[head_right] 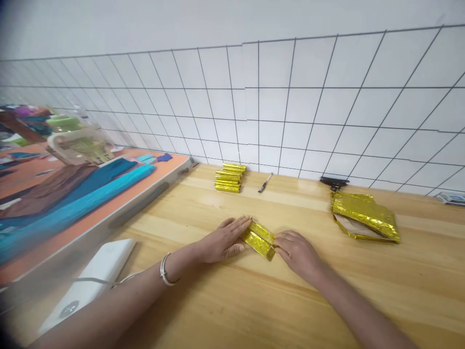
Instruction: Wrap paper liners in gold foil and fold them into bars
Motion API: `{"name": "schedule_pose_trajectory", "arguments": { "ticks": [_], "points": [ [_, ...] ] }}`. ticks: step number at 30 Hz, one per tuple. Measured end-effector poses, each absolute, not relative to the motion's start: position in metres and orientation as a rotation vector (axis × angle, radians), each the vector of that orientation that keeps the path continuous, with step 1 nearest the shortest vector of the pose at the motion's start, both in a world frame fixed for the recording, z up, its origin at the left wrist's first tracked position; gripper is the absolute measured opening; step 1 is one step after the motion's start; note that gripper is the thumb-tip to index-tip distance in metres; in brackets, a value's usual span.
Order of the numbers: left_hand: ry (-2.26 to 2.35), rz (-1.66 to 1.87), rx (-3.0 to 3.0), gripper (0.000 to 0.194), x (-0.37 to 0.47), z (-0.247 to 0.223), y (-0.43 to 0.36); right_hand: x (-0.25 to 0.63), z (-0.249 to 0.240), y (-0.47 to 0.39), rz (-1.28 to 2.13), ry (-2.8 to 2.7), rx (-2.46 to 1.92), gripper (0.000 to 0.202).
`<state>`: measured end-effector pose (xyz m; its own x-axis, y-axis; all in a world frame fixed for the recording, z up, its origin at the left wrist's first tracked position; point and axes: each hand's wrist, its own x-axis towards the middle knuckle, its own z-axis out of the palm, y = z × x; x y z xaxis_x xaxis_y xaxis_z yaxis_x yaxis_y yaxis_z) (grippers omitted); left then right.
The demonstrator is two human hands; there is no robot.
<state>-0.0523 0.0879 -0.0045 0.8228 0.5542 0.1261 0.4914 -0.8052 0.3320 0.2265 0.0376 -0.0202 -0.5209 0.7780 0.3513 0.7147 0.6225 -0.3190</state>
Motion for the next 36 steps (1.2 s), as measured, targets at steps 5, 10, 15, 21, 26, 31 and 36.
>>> {"name": "schedule_pose_trajectory", "arguments": {
  "ticks": [5,10,15,21,26,31,36],
  "points": [
    [0.92,0.318,2.783,0.071,-0.035,-0.018,0.078,0.218,-0.016,0.04,0.045,-2.422,-1.231,0.024],
    [1.104,0.325,2.77,0.073,-0.016,-0.025,0.065,0.205,-0.026,0.019,-0.159,-2.47,-1.373,0.038],
    [1.061,0.409,2.641,0.056,-0.019,-0.015,0.073,0.207,-0.031,0.014,-0.215,-2.491,-1.355,0.033],
    [0.785,0.51,2.341,0.055,-0.049,-0.003,0.09,0.219,-0.023,0.018,-0.202,-2.538,-1.299,0.034],
    [0.616,0.505,2.395,0.027,-0.059,-0.008,0.093,0.234,-0.025,0.02,-0.051,-2.432,-1.324,0.038],
    [0.497,0.555,2.642,0.025,-0.06,-0.022,0.097,0.239,-0.03,0.023,-0.069,-2.5,-1.217,0.025],
    [0.419,0.501,2.827,0.028,-0.061,-0.022,0.103,0.241,-0.029,0.027,-0.093,-2.539,-1.165,0.022]
  ]
}}
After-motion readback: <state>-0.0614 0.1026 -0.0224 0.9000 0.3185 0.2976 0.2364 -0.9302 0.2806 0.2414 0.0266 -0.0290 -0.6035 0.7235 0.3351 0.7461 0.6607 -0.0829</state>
